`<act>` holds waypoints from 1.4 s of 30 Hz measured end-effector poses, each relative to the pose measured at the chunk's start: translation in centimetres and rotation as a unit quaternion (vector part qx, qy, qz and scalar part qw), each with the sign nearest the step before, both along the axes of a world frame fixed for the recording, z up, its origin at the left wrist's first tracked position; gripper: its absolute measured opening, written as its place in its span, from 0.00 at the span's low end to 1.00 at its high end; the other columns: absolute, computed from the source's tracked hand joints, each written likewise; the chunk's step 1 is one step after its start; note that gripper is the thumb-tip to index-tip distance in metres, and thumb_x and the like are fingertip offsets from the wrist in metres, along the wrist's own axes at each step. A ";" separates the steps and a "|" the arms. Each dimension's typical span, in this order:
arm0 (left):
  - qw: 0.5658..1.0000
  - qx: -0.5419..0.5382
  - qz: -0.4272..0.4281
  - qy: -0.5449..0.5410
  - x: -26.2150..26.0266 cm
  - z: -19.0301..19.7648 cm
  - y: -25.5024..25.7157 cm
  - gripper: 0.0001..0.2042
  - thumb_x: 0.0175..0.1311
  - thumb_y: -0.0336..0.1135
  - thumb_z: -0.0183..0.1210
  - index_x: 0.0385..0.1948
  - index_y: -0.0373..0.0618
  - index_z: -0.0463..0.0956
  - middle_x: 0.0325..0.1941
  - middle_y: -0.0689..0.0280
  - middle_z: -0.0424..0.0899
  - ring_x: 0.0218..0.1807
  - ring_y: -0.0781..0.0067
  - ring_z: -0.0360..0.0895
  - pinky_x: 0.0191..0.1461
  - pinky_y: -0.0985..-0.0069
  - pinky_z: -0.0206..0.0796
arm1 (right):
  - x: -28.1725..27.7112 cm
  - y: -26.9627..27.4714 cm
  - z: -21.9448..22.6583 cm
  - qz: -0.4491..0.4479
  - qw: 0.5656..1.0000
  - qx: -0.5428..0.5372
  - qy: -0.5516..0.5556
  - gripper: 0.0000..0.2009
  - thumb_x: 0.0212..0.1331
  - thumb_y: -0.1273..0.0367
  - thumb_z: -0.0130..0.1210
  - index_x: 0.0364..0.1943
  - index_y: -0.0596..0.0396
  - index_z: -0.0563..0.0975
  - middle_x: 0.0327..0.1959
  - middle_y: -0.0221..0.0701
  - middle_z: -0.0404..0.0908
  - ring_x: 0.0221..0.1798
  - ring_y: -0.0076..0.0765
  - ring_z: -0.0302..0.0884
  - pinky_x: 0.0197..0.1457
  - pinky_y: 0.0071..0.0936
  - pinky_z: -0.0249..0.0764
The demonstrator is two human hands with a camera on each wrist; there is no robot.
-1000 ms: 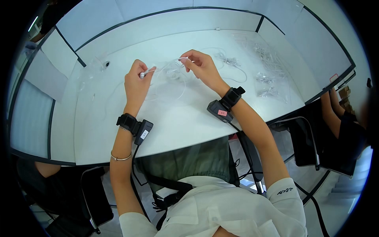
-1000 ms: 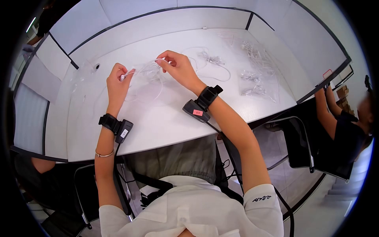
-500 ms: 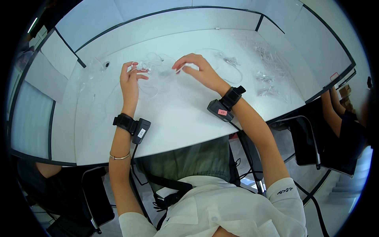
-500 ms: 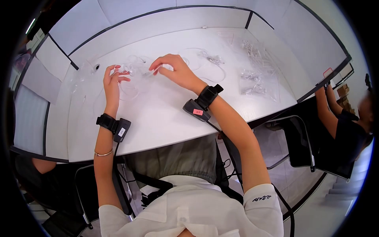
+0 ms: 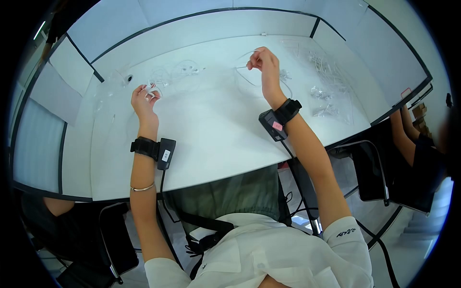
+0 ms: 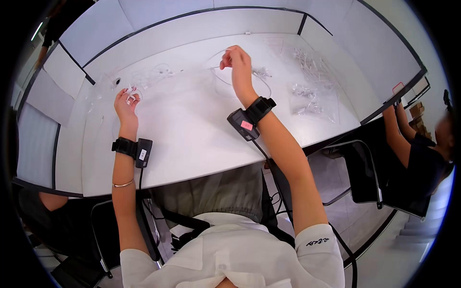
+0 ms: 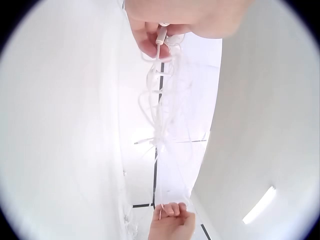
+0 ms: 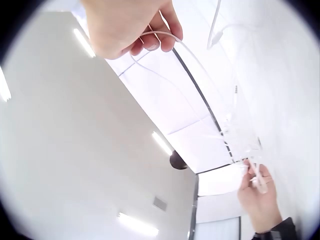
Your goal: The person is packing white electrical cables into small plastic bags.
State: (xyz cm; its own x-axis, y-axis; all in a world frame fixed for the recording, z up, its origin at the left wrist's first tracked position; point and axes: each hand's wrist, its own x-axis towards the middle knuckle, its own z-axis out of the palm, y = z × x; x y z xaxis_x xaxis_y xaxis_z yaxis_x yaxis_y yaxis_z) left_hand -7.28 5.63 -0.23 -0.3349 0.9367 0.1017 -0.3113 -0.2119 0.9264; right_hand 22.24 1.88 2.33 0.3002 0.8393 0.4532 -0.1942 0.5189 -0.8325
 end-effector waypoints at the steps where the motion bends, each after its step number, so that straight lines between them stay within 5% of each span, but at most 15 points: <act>1: 1.000 -0.011 -0.006 -0.026 -0.3 -0.4 0.2 0.12 0.56 0.27 0.45 0.42 0.36 0.65 0.37 0.55 0.77 0.25 0.70 0.73 0.35 0.74 0.67 | 0.4 0.0 0.2 -0.014 0.999 -0.016 0.032 0.08 0.55 0.69 0.41 0.22 0.57 0.67 0.17 0.28 0.65 0.22 0.26 0.66 0.31 0.22 0.65; 9: 0.983 -0.075 0.016 -0.170 -1.5 -1.9 1.8 0.10 0.56 0.27 0.45 0.39 0.36 0.66 0.37 0.56 0.77 0.25 0.72 0.69 0.34 0.77 0.65 | 2.9 0.4 0.0 -0.023 0.986 -0.004 0.163 0.10 0.53 0.65 0.42 0.19 0.54 0.64 0.17 0.28 0.63 0.23 0.32 0.67 0.39 0.28 0.66; 13: 0.982 -0.059 -0.006 -0.178 -2.9 -3.0 2.8 0.09 0.55 0.27 0.45 0.37 0.38 0.66 0.35 0.58 0.76 0.23 0.72 0.68 0.33 0.78 0.64 | 3.6 0.5 0.1 0.034 0.982 0.021 0.184 0.10 0.53 0.66 0.41 0.18 0.54 0.63 0.15 0.27 0.60 0.21 0.31 0.65 0.33 0.30 0.65; 16: 0.987 -0.025 -0.027 -0.155 -3.2 -3.1 3.0 0.08 0.56 0.28 0.46 0.36 0.39 0.67 0.33 0.60 0.76 0.23 0.72 0.68 0.32 0.78 0.63 | 4.2 0.2 0.9 0.061 0.997 -0.029 -0.034 0.15 0.55 0.64 0.43 0.14 0.55 0.64 0.10 0.28 0.62 0.16 0.34 0.63 0.27 0.32 0.63; 17: 0.989 -0.012 -0.034 -0.144 -3.1 -2.8 2.9 0.08 0.56 0.29 0.46 0.36 0.39 0.67 0.32 0.60 0.76 0.23 0.72 0.68 0.32 0.77 0.63 | 3.7 -0.1 0.9 -0.016 0.975 -0.038 -0.218 0.16 0.55 0.63 0.44 0.13 0.55 0.66 0.10 0.30 0.64 0.16 0.36 0.64 0.25 0.33 0.64; 19: 0.991 -0.005 -0.039 -0.132 -2.2 -1.6 1.9 0.08 0.56 0.30 0.45 0.35 0.40 0.68 0.31 0.61 0.75 0.23 0.72 0.67 0.32 0.77 0.63 | 1.4 -1.2 1.2 -0.165 0.816 -0.051 -0.552 0.19 0.55 0.61 0.47 0.12 0.56 0.68 0.09 0.32 0.68 0.14 0.39 0.66 0.23 0.34 0.64; 20: 0.991 -0.012 -0.038 -0.129 -1.5 -1.0 1.3 0.07 0.57 0.31 0.45 0.35 0.40 0.68 0.31 0.61 0.75 0.23 0.72 0.67 0.32 0.76 0.63 | 0.9 -1.0 0.2 -0.164 0.773 -0.048 -0.611 0.18 0.53 0.59 0.51 0.12 0.54 0.73 0.13 0.33 0.74 0.18 0.41 0.71 0.25 0.34 0.67; 25: 0.987 0.057 -0.135 -0.069 -0.4 0.0 0.3 0.09 0.58 0.30 0.43 0.38 0.40 0.67 0.31 0.62 0.74 0.25 0.71 0.68 0.37 0.76 0.63 | -0.3 -1.4 0.2 -0.097 0.808 -0.036 -0.580 0.04 0.51 0.66 0.54 0.29 0.49 0.76 0.22 0.24 0.77 0.24 0.32 0.73 0.29 0.26 0.69; 30: 0.952 0.097 -0.292 -0.008 0.9 0.9 -1.0 0.13 0.57 0.29 0.43 0.44 0.38 0.66 0.37 0.62 0.73 0.31 0.71 0.69 0.41 0.77 0.62 | -2.1 -1.7 0.0 -0.029 0.870 0.059 -0.489 0.07 0.52 0.72 0.53 0.36 0.47 0.75 0.33 0.25 0.76 0.35 0.27 0.72 0.39 0.24 0.70; 34: 0.919 0.079 -0.386 -0.008 3.1 1.4 -2.5 0.13 0.55 0.29 0.46 0.42 0.39 0.66 0.39 0.63 0.72 0.38 0.71 0.68 0.48 0.77 0.59 | -4.0 -2.3 0.0 0.072 0.899 0.095 -0.422 0.12 0.52 0.66 0.56 0.41 0.49 0.75 0.37 0.28 0.76 0.37 0.28 0.72 0.42 0.26 0.70; 42: 0.902 0.056 -0.424 0.055 4.3 2.7 -4.0 0.10 0.52 0.28 0.47 0.37 0.41 0.67 0.32 0.67 0.71 0.38 0.74 0.68 0.47 0.78 0.59 | -4.7 -3.4 0.2 0.082 0.901 0.039 -0.423 0.18 0.51 0.65 0.58 0.48 0.47 0.72 0.35 0.26 0.72 0.33 0.28 0.69 0.38 0.25 0.68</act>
